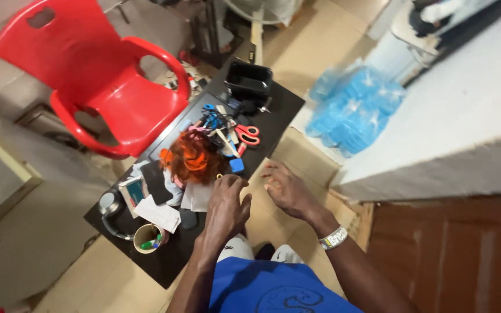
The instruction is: Organizing various hair accessories, a wig, and grooming tools on a desk and into a storage container.
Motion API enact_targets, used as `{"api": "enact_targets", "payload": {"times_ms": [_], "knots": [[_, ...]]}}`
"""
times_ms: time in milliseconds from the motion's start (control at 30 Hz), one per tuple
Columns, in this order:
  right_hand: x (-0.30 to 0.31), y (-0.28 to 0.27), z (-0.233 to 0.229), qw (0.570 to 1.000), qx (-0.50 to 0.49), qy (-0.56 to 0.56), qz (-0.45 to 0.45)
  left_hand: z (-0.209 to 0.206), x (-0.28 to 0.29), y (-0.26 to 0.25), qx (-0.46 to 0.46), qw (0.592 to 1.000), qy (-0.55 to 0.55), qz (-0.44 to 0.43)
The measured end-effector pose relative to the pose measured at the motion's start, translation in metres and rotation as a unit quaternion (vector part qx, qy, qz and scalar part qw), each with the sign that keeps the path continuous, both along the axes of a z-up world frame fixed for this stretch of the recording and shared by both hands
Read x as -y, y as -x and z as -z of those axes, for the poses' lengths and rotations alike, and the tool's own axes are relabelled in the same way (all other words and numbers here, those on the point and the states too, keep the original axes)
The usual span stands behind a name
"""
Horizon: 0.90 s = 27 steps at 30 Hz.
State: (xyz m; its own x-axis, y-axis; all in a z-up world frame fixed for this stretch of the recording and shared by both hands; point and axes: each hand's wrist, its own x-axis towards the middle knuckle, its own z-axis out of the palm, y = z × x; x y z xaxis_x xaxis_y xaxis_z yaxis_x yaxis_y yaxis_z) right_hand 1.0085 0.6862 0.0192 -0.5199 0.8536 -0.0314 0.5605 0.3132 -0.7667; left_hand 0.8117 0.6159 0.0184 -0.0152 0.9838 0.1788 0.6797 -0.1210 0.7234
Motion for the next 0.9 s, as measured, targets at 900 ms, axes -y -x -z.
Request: {"api": "enact_targets", "payload": {"times_ms": [900], "knots": [[-0.220, 0.097, 0.029, 0.956, 0.098, 0.039, -0.274, 0.103, -0.144, 0.072, -0.166, 0.941, 0.155, -0.253]]}}
